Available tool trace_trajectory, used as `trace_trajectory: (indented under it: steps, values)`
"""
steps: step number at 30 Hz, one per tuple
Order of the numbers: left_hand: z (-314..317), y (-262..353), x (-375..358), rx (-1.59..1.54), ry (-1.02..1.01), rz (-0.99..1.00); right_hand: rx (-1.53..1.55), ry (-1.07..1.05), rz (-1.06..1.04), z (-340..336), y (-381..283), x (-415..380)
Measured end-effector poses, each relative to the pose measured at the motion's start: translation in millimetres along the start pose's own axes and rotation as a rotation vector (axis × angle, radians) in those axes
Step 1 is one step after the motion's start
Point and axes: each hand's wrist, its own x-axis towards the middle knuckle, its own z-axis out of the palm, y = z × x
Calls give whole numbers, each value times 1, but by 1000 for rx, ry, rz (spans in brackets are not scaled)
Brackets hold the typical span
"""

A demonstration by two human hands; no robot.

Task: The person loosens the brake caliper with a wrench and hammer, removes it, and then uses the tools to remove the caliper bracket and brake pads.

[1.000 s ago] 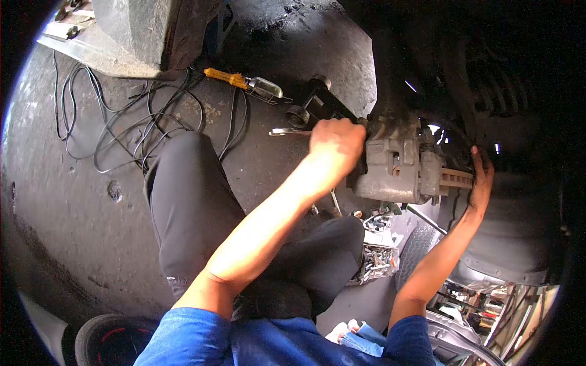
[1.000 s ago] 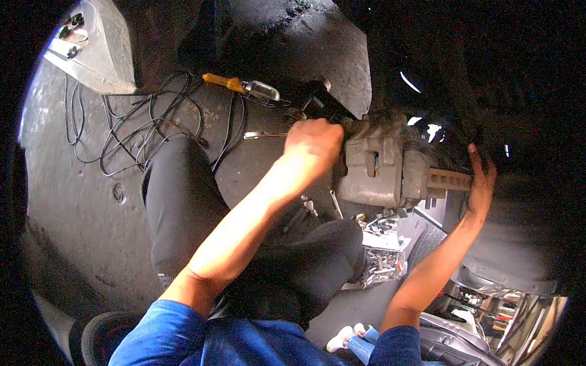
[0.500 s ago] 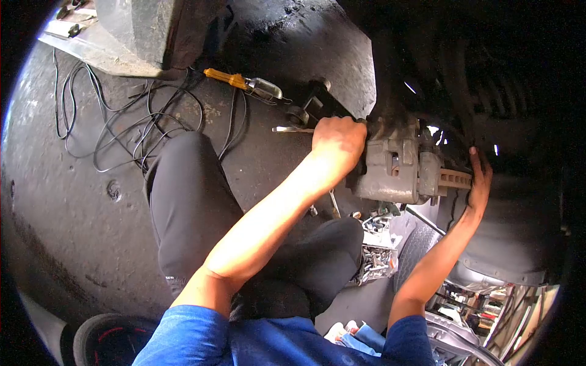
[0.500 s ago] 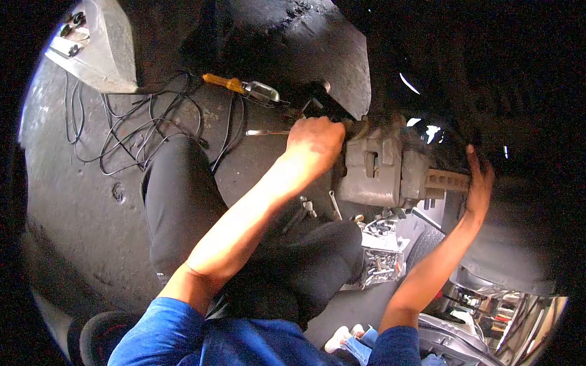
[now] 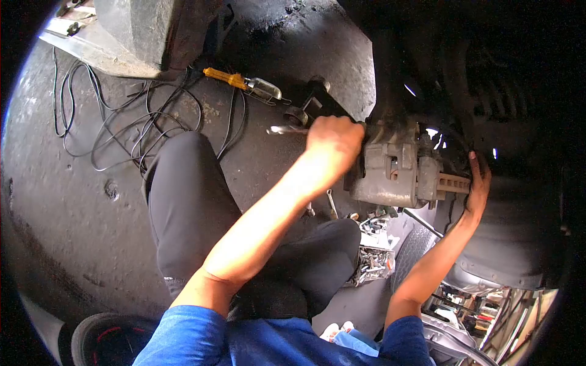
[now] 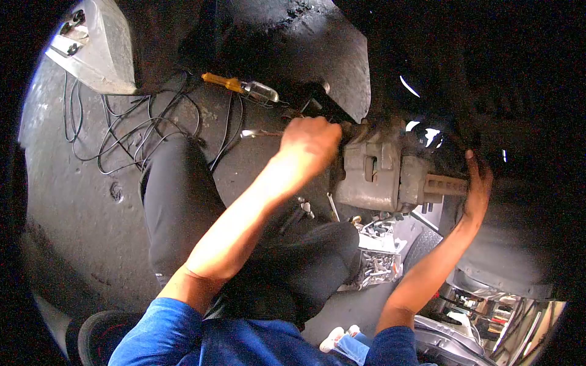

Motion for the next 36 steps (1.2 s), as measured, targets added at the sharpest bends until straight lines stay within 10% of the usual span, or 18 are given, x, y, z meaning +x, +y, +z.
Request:
trace_trajectory:
  steps: [10, 13, 15, 17, 20, 24, 28, 32, 36]
  values:
    - [-3, 7, 0, -37, -64, 9, 1, -58, -6, -2, 7, 7]
    - [-2, -27, 3, -327, -337, -80, -25, -51, -36, -4, -3, 2]
    - [76, -66, -11, -1223, -160, -4, -65, 39, -19, 1, -10, -7]
    - [89, -65, -11, -1290, -146, -66, -46, 74, -25, 4, -3, -4]
    - [90, -72, 0, -1146, 63, -72, -33, 18, -24, -2, 2, -4]
    - [-6, -26, 1, -307, -292, -154, -67, 45, -54, 1, 1, -2]
    - [2, 5, -4, -50, 48, 45, -23, -16, -67, -1, 8, 4]
    - [85, -68, -9, -1177, -73, 43, -98, 43, -69, -3, 6, 0]
    - [80, -64, 0, -1076, 96, -108, -75, 72, -23, 0, 6, -1]
